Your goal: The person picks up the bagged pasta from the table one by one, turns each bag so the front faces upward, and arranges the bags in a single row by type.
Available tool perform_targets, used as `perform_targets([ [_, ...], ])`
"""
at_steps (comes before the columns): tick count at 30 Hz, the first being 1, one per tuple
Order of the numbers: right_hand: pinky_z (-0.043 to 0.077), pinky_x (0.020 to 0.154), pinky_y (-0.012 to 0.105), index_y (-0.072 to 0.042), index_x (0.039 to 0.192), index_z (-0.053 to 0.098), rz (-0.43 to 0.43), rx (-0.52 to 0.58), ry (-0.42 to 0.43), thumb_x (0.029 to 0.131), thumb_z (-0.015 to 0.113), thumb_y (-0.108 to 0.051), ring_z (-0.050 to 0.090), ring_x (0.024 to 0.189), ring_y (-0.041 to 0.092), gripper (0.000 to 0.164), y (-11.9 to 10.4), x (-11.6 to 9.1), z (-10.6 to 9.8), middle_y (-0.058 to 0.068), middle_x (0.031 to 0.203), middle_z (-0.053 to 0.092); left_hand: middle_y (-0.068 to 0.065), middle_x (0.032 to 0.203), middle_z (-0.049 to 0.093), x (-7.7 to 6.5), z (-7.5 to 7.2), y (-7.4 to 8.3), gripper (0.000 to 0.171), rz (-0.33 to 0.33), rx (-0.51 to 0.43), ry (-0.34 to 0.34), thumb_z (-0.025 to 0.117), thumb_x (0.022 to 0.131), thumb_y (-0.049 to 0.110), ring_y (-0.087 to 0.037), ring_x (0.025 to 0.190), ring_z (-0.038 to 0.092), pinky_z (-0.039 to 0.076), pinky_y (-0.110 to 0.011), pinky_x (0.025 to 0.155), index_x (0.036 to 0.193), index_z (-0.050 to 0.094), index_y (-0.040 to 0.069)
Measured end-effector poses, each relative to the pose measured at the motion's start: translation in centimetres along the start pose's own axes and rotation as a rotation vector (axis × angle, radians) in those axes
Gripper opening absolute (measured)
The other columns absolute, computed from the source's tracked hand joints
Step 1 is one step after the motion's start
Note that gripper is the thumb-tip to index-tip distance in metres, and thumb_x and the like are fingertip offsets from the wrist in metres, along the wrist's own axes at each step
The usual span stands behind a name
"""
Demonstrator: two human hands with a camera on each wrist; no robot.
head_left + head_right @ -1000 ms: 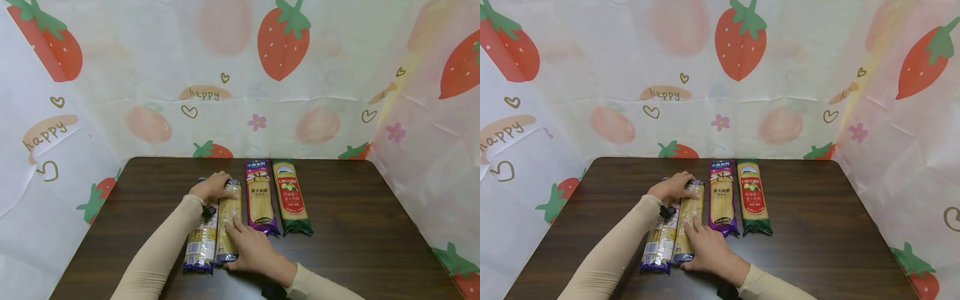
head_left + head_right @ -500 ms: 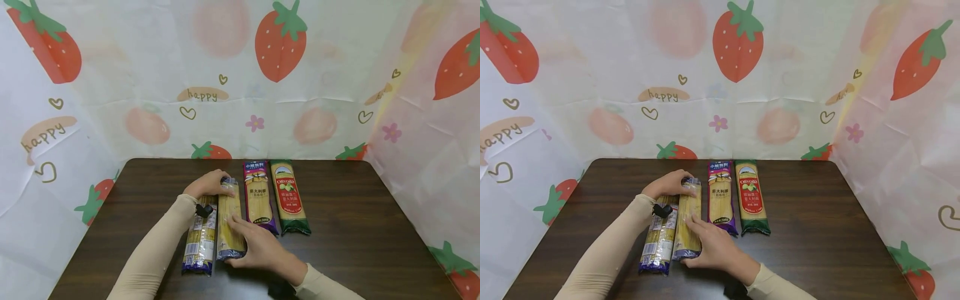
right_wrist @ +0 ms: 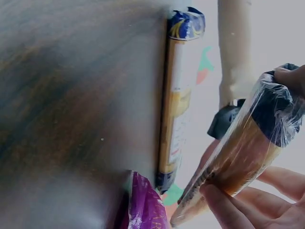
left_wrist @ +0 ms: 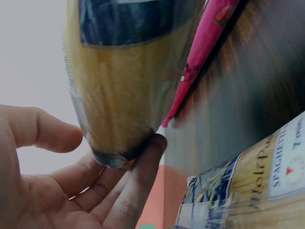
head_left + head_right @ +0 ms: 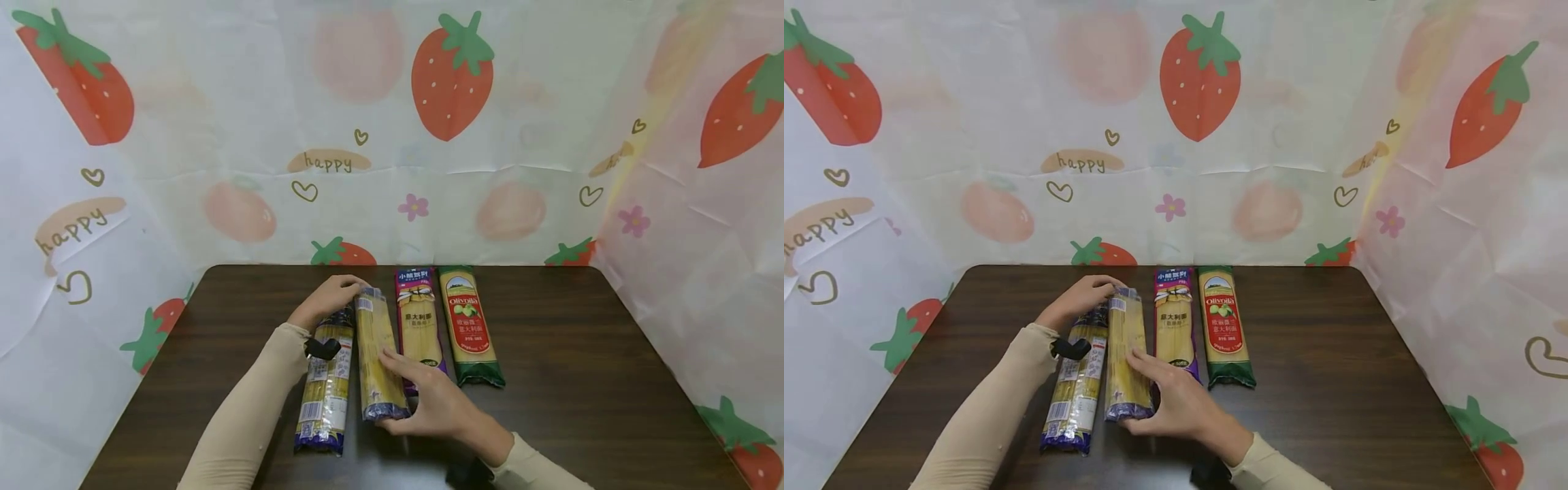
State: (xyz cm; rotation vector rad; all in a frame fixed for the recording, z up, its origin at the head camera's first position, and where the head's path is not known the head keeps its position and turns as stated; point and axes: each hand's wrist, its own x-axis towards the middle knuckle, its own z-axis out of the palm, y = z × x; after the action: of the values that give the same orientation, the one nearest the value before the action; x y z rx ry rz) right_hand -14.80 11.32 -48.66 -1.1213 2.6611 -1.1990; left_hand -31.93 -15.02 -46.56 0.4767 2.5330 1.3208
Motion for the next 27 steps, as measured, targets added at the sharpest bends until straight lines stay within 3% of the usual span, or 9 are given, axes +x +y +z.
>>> perform_targets([
  [1,0.049,0.115,0.049,-0.009,0.164,0.046,-0.007,0.007,0.007,0.083,0.095,-0.036,0.049,0.150,0.029,0.098,0.0,0.0,-0.1,0.008,0.170,0.041,-0.023,0.126,0.063,0.0,0.0,-0.1,0.046,-0.006,-0.021,-0.003,0.037,0.114,0.023,-0.028,0.092,0.055,0.047,-0.047,0.084,0.147,0.064,0.005],
  [4,0.050,0.114,0.047,-0.007,0.162,0.049,-0.037,0.043,0.044,0.082,0.096,-0.029,0.052,0.147,0.031,0.096,0.1,0.1,-0.4,0.012,0.167,0.045,-0.024,0.129,0.063,0.0,0.1,-0.3,0.046,-0.003,-0.080,-0.023,0.039,0.111,0.014,-0.031,0.102,0.059,0.049,-0.048,0.089,0.151,0.060,0.005],
  [8,0.054,0.110,0.045,-0.006,0.161,0.049,-0.074,0.097,0.090,0.083,0.095,-0.023,0.057,0.142,0.033,0.093,0.3,0.1,-0.7,0.015,0.164,0.048,-0.024,0.150,0.058,0.2,0.1,-0.9,0.048,0.070,-0.137,-0.090,0.052,0.109,0.006,-0.039,0.135,0.058,0.050,-0.055,0.107,0.157,0.051,0.001],
  [11,0.056,0.107,0.044,-0.007,0.161,0.049,-0.087,0.134,0.111,0.084,0.094,-0.022,0.059,0.140,0.033,0.091,0.3,0.2,-0.9,0.015,0.164,0.048,-0.027,0.153,0.054,0.3,-0.3,-1.5,0.053,0.138,-0.182,-0.151,0.059,0.109,0.005,-0.043,0.142,0.053,0.049,-0.056,0.111,0.160,0.045,-0.001],
  [18,0.061,0.097,0.041,-0.005,0.160,0.051,-0.099,0.295,0.126,0.086,0.091,-0.013,0.062,0.135,0.037,0.084,0.6,0.3,-1.3,0.020,0.164,0.046,-0.031,0.151,0.054,0.4,-1.2,-2.5,0.058,0.238,-0.229,-0.201,0.062,0.108,-0.001,-0.046,0.139,0.054,0.055,-0.042,0.103,0.161,0.040,-0.005],
  [27,0.059,0.100,0.043,-0.014,0.162,0.050,0.005,0.552,0.136,0.092,0.084,-0.009,0.065,0.132,0.038,0.078,0.1,0.4,-1.9,0.020,0.157,0.054,-0.027,0.144,0.059,-0.1,-1.3,-2.8,0.051,0.197,-0.264,-0.140,0.064,0.108,0.004,-0.042,0.134,0.058,0.051,-0.056,0.109,0.156,0.047,0.000],
])
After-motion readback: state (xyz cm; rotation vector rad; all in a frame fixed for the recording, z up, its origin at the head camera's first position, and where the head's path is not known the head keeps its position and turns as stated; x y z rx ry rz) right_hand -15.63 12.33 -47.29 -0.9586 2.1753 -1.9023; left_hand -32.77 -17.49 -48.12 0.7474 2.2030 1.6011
